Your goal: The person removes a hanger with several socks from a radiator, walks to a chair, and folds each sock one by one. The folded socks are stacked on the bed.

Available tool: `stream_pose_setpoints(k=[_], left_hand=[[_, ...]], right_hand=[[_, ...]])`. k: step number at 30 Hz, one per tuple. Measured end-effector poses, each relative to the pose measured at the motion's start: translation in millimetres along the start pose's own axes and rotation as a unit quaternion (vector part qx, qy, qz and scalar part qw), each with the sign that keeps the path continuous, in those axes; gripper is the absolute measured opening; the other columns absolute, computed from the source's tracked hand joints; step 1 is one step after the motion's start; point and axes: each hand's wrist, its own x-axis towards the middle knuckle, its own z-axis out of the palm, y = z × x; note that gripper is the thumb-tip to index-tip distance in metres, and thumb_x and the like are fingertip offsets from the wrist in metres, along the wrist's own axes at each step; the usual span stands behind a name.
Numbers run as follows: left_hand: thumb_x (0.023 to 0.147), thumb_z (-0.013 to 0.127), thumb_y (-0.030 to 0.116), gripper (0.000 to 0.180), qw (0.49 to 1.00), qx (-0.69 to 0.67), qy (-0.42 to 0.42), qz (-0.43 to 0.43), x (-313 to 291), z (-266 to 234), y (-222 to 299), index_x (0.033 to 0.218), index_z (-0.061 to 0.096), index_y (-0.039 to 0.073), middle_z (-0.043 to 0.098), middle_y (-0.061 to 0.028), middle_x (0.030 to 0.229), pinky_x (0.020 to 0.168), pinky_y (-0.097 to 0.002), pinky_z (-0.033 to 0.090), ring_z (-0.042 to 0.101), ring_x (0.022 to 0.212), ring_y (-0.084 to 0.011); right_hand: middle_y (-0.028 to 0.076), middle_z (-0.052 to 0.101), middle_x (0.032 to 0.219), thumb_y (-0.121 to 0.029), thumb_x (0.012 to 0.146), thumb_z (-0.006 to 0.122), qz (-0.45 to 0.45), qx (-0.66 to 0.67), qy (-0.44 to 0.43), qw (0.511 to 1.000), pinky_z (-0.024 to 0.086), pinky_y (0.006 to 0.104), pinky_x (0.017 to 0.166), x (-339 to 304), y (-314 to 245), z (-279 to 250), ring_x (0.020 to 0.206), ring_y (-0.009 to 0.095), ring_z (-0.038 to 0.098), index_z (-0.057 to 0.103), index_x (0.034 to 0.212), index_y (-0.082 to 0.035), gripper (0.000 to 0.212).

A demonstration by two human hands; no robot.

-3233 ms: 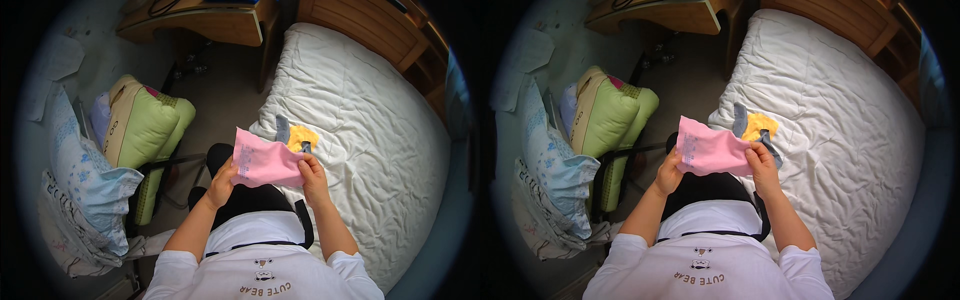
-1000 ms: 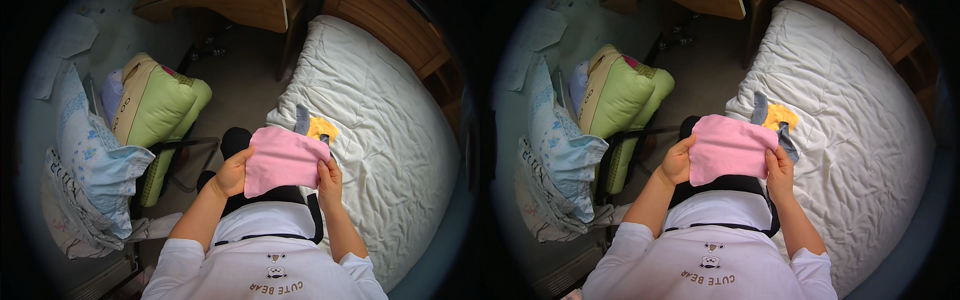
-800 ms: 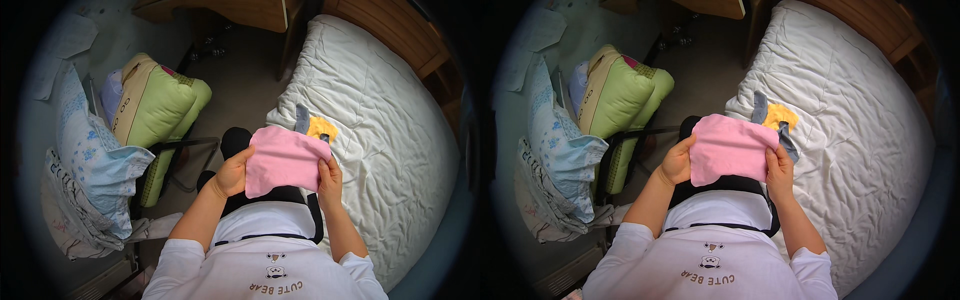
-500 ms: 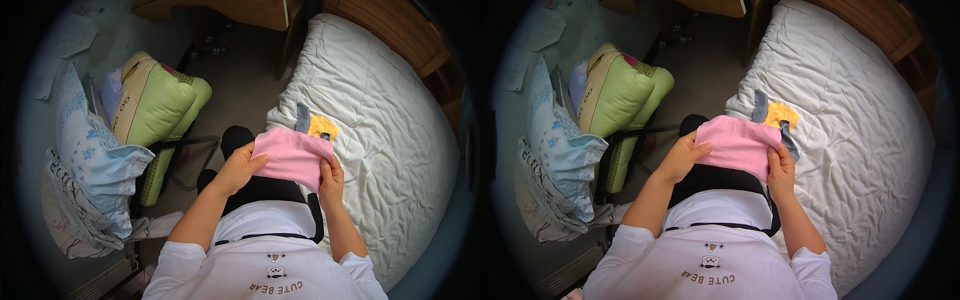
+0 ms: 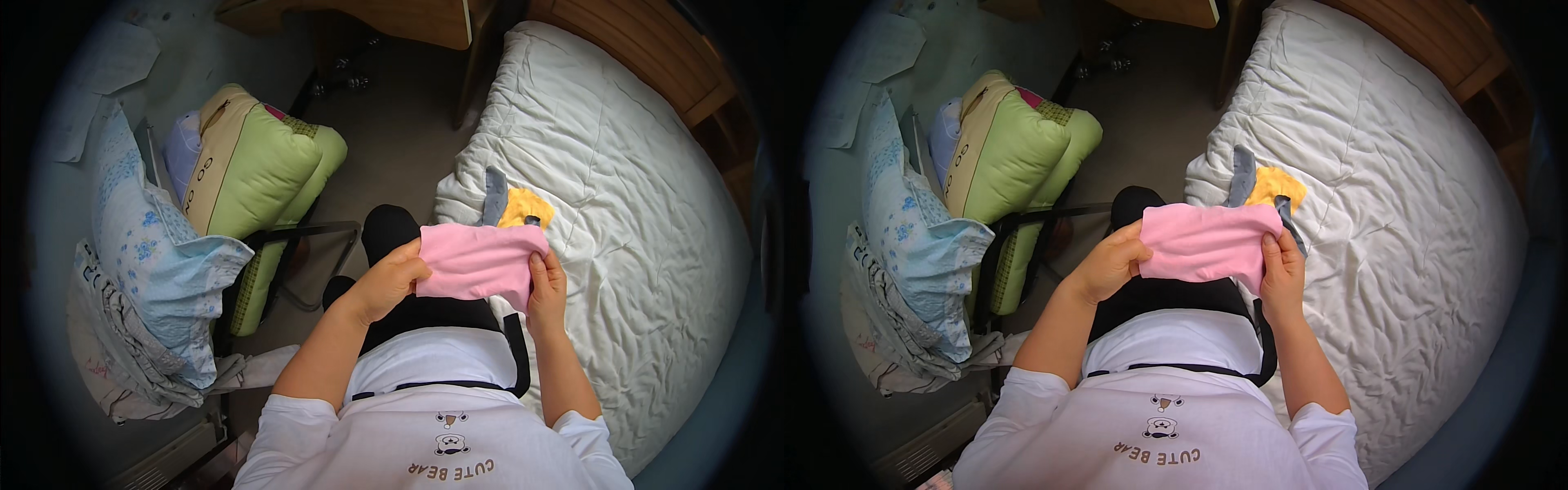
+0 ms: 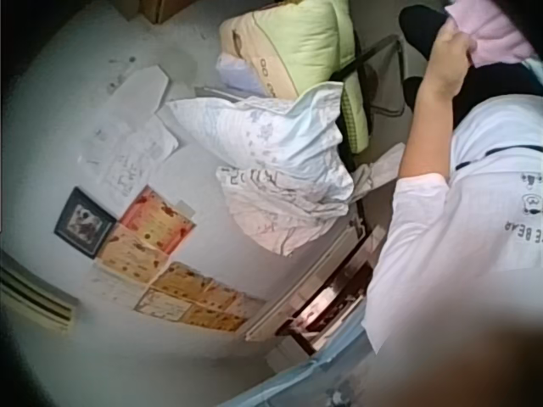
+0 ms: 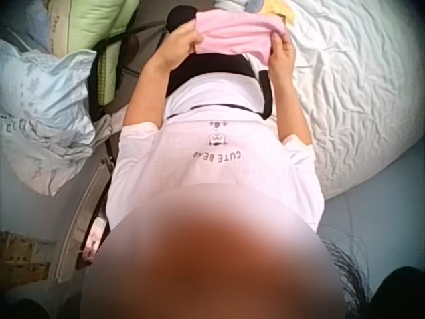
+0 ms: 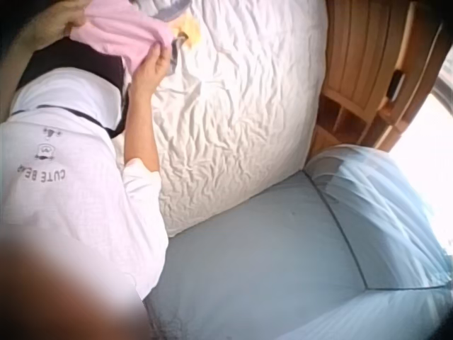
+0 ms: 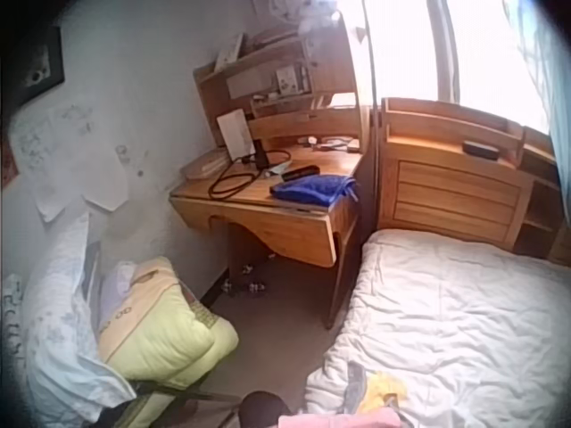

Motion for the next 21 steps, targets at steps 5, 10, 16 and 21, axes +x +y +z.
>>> stream_pose_setpoints(k=[5,10,16,21], left_hand=[[0.082,0.044,0.003,0.044,0.992,0.116,0.006,0.045,-0.4,10.4,3.0,0.125,0.037,0.000,0.051,-0.0054,0.114,0.090,-0.0249,0.037,0.048,0.104,-0.0115],[0.080,0.042,0.000,0.044,0.988,0.149,-0.004,0.043,0.1,4.6,-1.4,0.124,0.040,0.001,0.052,-0.0040,0.112,0.086,-0.0225,0.038,0.049,0.100,-0.0100],[0.074,0.037,-0.004,0.049,0.985,0.171,0.037,-0.010,-4.0,-4.1,5.2,0.123,0.041,0.000,0.051,-0.0044,0.112,0.086,-0.0227,0.038,0.049,0.100,-0.0099],[0.074,0.037,-0.005,0.049,0.977,0.195,0.084,0.004,-7.1,-41.2,-14.5,0.123,0.041,-0.001,0.050,-0.0065,0.115,0.089,-0.0249,0.037,0.048,0.104,-0.0132]], right_hand=[[0.002,0.058,0.095,-0.015,0.092,0.043,-0.004,0.004,-0.006,1.000,0.043,0.0214,0.075,-1.0,-1.7,0.0,0.083,0.007,0.054,0.054,0.107,-0.001,0.023],[0.003,0.059,0.094,-0.016,0.092,0.043,0.006,-0.009,-0.004,1.000,0.043,0.0214,0.074,2.6,-0.3,-6.5,0.083,0.008,0.054,0.053,0.106,-0.001,0.023],[0.004,0.059,0.095,-0.016,0.092,0.043,0.086,0.014,-0.047,0.995,0.044,0.0212,0.074,3.2,-0.4,-0.6,0.082,0.008,0.055,0.052,0.107,-0.001,0.024],[0.002,0.058,0.089,-0.015,0.091,0.044,0.100,-0.073,-0.109,0.986,0.043,0.0187,0.069,7.8,35.9,9.3,0.076,0.007,0.054,0.050,0.110,0.000,0.025]])
